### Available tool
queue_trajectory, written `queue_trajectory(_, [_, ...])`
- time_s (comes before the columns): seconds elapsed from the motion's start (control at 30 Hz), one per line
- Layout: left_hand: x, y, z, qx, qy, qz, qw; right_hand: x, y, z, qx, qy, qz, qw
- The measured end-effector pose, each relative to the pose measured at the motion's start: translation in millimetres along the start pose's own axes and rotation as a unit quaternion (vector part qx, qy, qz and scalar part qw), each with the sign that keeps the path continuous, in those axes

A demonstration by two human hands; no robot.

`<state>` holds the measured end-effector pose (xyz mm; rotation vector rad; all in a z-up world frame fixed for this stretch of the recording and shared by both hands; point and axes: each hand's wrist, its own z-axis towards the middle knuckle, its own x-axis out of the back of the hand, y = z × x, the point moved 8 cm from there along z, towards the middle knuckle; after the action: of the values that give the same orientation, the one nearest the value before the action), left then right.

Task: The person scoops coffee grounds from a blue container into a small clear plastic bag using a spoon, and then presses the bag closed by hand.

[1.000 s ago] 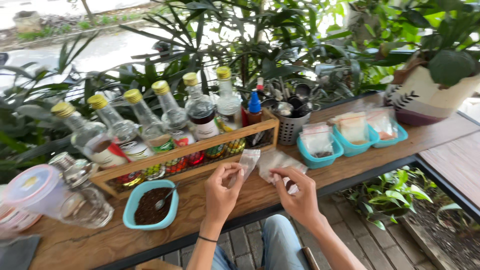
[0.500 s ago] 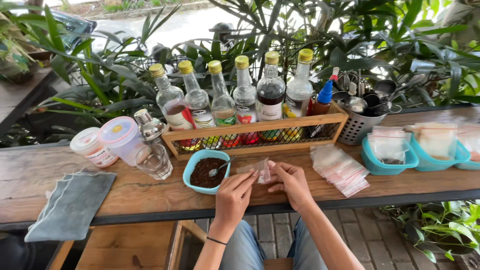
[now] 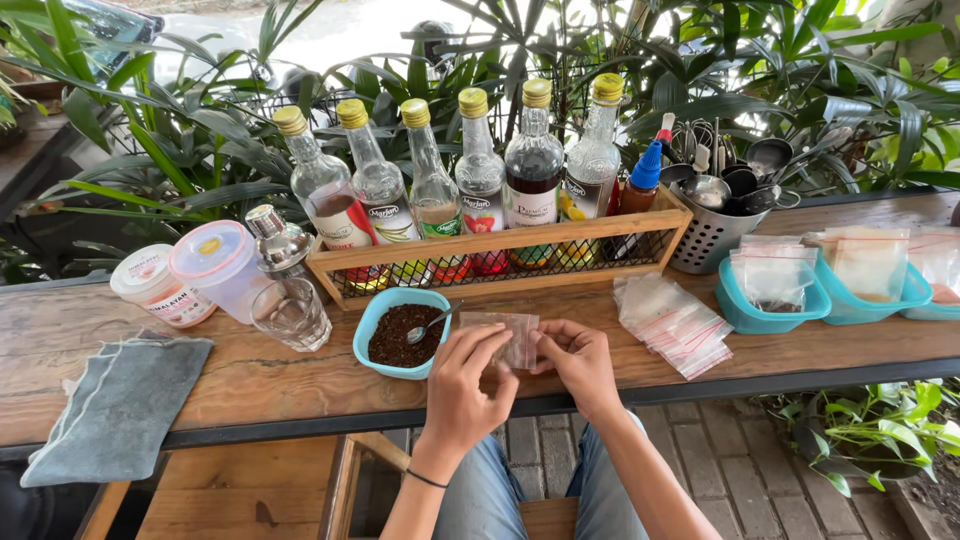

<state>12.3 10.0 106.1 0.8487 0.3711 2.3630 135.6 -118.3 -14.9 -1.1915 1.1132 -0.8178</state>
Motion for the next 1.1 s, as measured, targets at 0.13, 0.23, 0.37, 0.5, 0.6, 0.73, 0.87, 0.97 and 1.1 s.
queue_trajectory(0.13, [-21, -19, 5, 0.06, -0.014, 0.01, 0.998, 3, 8, 2, 0.02, 0.022, -0.004, 1.0])
queue_trajectory(0.23, [-27, -23, 17, 0.06, -0.032, 0.029, 0.997, 2, 5, 2, 0.045, 0.01, -0.007, 0.999])
queue_trajectory(0.37, [-37, -23, 23, 0.01, -0.121, 0.031, 0.992, 3, 1, 0, 0.048, 0.012, 0.017, 0.999])
queue_trajectory(0.5, [-47, -32, 20, 0.014, -0.174, 0.007, 0.985, 2, -3, -1, 0.048, 0.012, 0.018, 0.999])
queue_trajectory(0.6, [-43, -30, 28, 0.044, -0.187, -0.038, 0.981, 4, -1, 0, 0.044, 0.021, 0.016, 0.999])
queue_trajectory(0.73, [-42, -30, 29, 0.064, -0.198, -0.077, 0.975, 8, 4, 1, 0.035, 0.013, -0.018, 0.999])
queue_trajectory(0.87, [-38, -35, 32, 0.119, -0.21, -0.129, 0.962, 1, 2, 1, 0.027, -0.033, 0.009, 0.999])
queue_trajectory(0.97, [-33, -36, 37, 0.131, -0.21, -0.129, 0.96, -7, 0, -1, 0.025, -0.09, 0.05, 0.994])
queue_trajectory(1.1, [-36, -36, 31, 0.07, -0.243, -0.043, 0.967, -11, 0, -2, 0.021, -0.133, 0.083, 0.987])
